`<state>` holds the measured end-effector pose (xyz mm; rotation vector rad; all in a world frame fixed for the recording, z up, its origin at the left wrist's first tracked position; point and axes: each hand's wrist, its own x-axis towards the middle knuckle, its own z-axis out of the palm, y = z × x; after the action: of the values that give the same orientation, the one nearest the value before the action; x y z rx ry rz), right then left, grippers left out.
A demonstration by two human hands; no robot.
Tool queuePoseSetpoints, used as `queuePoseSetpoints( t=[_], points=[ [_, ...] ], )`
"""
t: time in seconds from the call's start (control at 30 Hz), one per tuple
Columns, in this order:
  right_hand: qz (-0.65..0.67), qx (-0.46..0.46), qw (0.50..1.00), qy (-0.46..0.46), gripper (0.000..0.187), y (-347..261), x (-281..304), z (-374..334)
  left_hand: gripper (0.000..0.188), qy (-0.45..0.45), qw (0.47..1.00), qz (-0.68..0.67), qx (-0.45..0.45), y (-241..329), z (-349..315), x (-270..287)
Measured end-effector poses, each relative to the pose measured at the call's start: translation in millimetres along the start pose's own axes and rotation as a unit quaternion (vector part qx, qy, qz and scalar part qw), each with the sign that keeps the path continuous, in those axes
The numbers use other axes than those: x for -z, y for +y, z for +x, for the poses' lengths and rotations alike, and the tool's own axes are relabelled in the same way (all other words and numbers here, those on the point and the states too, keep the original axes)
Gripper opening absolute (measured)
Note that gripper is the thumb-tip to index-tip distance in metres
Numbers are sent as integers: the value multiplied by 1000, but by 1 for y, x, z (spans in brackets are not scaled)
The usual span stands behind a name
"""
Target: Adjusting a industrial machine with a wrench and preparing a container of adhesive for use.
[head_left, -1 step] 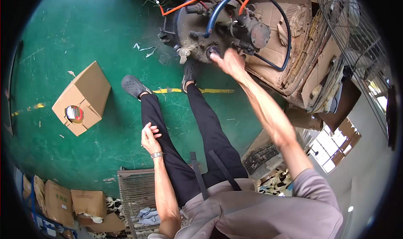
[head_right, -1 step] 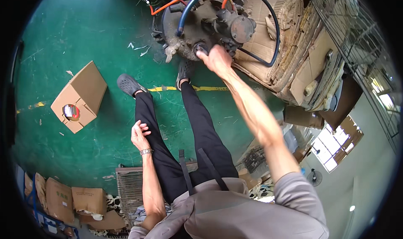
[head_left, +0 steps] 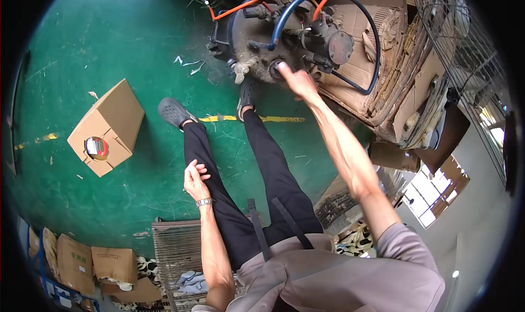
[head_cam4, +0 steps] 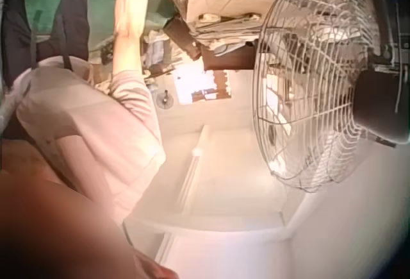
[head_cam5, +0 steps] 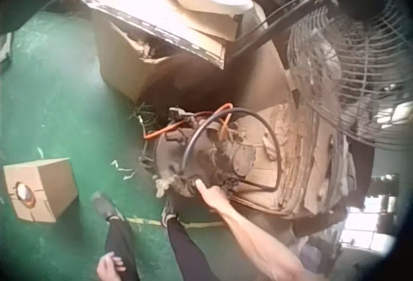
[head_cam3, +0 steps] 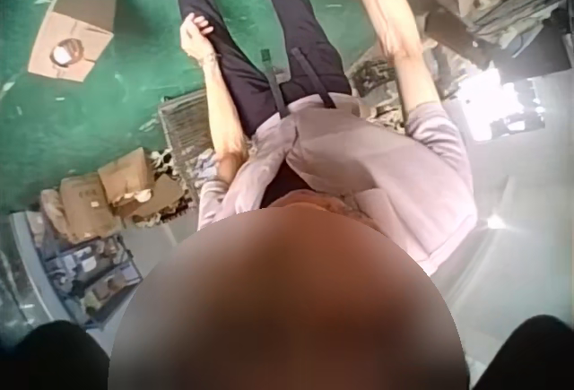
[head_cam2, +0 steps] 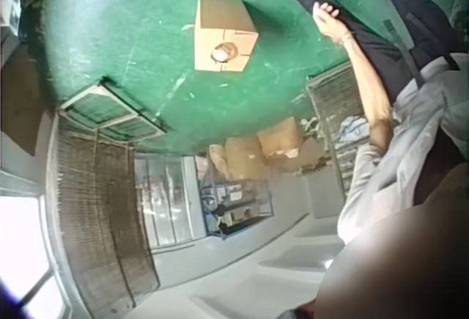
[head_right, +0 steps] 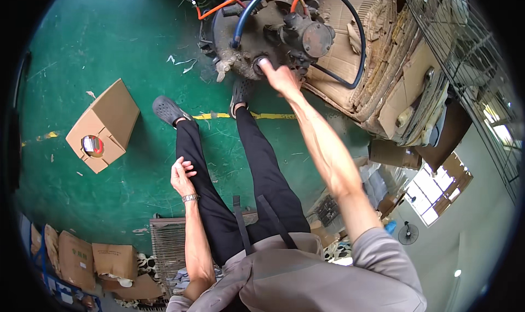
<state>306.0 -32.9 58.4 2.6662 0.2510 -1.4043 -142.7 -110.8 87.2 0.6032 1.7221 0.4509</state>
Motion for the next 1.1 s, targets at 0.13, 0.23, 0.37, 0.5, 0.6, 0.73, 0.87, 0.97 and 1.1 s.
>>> queuePoseSetpoints(
  t=[0.13,0.23,0.37,0.5,0.6,0.73,0.87,0.97,1.1],
  points=[
    [478,-137,861,-107,51,4,-22,20,39,-10,1000,-11,3,-1,1,-11],
    [469,-86,875,-88,45,17,-18,40,37,-12,1000,-17,7,-1,-1,-20],
    [-233,361,888,165,34,2,-18,22,36,-4,1000,-11,-1,-2,0,-5],
    [-468,522,689,183,28,-8,2,12,35,2,1000,19,-4,-5,-1,-11],
    [-270,346,869,230,53,3,1,-7,33,-5,1000,17,2,-5,-5,-15],
    [399,-150,891,-154,50,-21,-20,-3,32,3,1000,21,-4,-3,-9,-6],
    [516,-126,827,-186,24,14,-14,41,31,-16,1000,-2,1,-5,-8,-37],
    [-340,411,821,204,28,0,-27,9,31,1,1000,24,-5,-1,-6,-13],
    [-539,566,593,193,39,-6,18,10,31,-1,1000,16,-1,-4,-7,-18]
  ],
)
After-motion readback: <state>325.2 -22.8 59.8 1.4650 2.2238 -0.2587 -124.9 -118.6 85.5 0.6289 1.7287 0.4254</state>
